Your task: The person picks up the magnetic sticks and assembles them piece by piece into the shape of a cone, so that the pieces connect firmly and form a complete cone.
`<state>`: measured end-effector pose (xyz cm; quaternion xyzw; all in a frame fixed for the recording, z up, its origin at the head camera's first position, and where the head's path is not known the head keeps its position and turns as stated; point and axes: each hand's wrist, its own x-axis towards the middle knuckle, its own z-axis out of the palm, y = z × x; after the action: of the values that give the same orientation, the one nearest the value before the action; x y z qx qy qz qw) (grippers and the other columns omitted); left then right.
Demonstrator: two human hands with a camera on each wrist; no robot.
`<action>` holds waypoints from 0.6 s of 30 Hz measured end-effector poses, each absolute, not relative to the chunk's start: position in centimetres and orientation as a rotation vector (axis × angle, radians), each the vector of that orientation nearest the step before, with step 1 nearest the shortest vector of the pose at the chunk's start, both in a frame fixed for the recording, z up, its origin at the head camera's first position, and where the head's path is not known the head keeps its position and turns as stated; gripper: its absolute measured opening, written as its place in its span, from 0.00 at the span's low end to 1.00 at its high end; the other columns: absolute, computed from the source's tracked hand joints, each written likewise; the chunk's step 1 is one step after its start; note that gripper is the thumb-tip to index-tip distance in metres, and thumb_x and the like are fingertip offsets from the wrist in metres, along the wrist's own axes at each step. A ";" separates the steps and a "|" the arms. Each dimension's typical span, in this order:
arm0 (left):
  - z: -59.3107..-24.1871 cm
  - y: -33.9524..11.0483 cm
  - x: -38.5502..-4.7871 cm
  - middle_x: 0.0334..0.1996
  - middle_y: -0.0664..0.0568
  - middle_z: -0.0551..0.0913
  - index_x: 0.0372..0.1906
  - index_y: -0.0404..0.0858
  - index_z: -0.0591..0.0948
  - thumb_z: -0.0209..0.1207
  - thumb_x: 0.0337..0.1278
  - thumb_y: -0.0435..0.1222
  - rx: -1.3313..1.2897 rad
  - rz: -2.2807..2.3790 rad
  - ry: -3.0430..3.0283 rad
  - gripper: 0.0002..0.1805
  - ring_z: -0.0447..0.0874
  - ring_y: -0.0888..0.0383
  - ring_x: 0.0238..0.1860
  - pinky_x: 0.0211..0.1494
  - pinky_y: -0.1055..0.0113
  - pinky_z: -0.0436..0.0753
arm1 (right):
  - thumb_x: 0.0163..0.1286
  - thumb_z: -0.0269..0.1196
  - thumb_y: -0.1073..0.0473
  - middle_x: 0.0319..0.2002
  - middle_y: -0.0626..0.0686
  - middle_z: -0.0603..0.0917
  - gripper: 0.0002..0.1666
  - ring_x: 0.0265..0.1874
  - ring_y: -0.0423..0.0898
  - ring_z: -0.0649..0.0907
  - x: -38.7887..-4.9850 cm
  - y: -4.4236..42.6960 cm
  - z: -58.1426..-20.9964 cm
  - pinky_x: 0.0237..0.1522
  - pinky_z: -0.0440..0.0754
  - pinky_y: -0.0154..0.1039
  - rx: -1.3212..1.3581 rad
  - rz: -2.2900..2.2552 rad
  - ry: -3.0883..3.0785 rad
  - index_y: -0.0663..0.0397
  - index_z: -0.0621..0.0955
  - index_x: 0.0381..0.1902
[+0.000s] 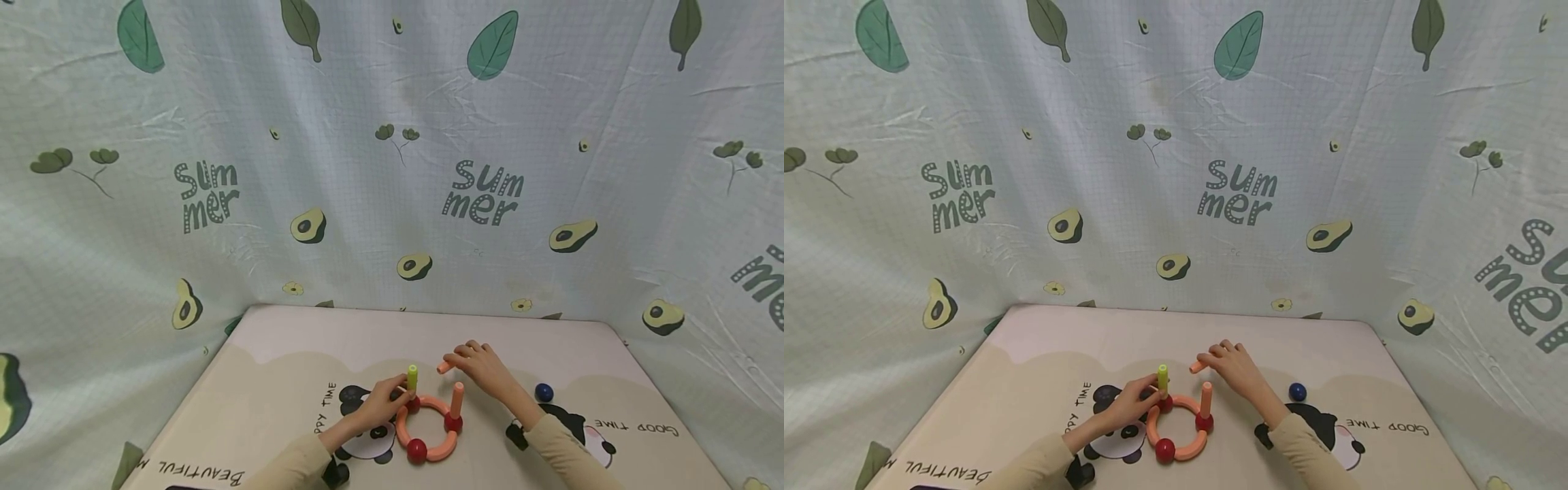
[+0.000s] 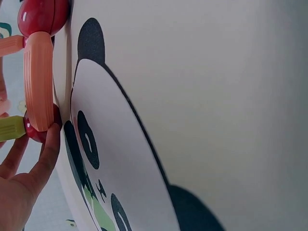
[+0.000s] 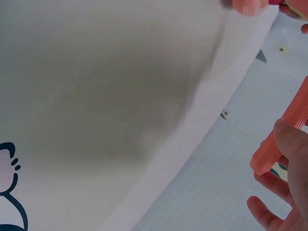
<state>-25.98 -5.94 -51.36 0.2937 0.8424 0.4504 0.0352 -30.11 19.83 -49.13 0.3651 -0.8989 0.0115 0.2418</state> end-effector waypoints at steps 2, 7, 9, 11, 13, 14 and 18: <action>-51.4 -5.9 -26.0 0.42 0.45 0.80 0.47 0.35 0.73 0.49 0.62 0.41 0.902 1.383 2.588 0.15 0.81 0.54 0.40 0.40 0.71 0.77 | 0.58 0.58 0.64 0.39 0.45 0.80 0.20 0.42 0.45 0.75 -30.0 19.8 -49.0 0.37 0.72 0.44 0.999 0.049 -2.448 0.38 0.76 0.48; -51.5 -5.9 -26.2 0.42 0.45 0.80 0.47 0.35 0.73 0.48 0.62 0.41 0.907 1.386 2.580 0.15 0.81 0.54 0.40 0.39 0.71 0.77 | 0.56 0.61 0.64 0.41 0.46 0.79 0.22 0.42 0.45 0.75 -29.6 19.8 -48.7 0.37 0.73 0.44 0.996 0.070 -2.418 0.39 0.76 0.48; -51.5 -5.9 -26.2 0.41 0.45 0.80 0.47 0.35 0.73 0.48 0.62 0.42 0.910 1.385 2.577 0.16 0.81 0.54 0.40 0.39 0.71 0.77 | 0.56 0.61 0.64 0.41 0.46 0.79 0.23 0.43 0.45 0.75 -29.4 19.8 -48.6 0.37 0.73 0.44 0.992 0.090 -2.413 0.38 0.75 0.49; -51.6 -5.8 -26.2 0.41 0.45 0.80 0.47 0.35 0.73 0.48 0.62 0.42 0.920 1.385 2.577 0.16 0.81 0.54 0.40 0.39 0.72 0.77 | 0.56 0.61 0.63 0.42 0.46 0.79 0.23 0.43 0.44 0.75 -29.2 19.8 -48.4 0.37 0.73 0.43 0.985 0.117 -2.412 0.38 0.75 0.49; -51.6 -5.8 -26.3 0.41 0.46 0.80 0.47 0.35 0.73 0.48 0.62 0.42 0.929 1.386 2.581 0.16 0.81 0.54 0.40 0.39 0.71 0.77 | 0.56 0.62 0.63 0.42 0.45 0.79 0.23 0.44 0.44 0.75 -29.0 19.7 -48.2 0.38 0.73 0.43 0.979 0.143 -2.409 0.37 0.74 0.50; -51.6 -5.8 -26.3 0.41 0.46 0.80 0.47 0.35 0.73 0.48 0.62 0.42 0.935 1.387 2.584 0.16 0.81 0.54 0.40 0.40 0.71 0.77 | 0.56 0.62 0.62 0.42 0.44 0.79 0.23 0.44 0.43 0.75 -28.9 19.7 -48.1 0.38 0.73 0.43 0.979 0.157 -2.406 0.37 0.74 0.50; -51.6 -5.8 -26.4 0.41 0.46 0.80 0.48 0.35 0.73 0.48 0.62 0.41 0.968 1.379 2.601 0.16 0.81 0.53 0.40 0.41 0.70 0.78 | 0.55 0.64 0.62 0.42 0.43 0.79 0.24 0.43 0.42 0.75 -28.3 19.3 -47.4 0.38 0.73 0.42 0.994 0.217 -2.378 0.38 0.75 0.49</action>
<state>-26.40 -5.79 -51.65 0.3124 0.8390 0.4450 0.0213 -28.35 19.35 -47.39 0.3698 -0.8842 0.0807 0.2739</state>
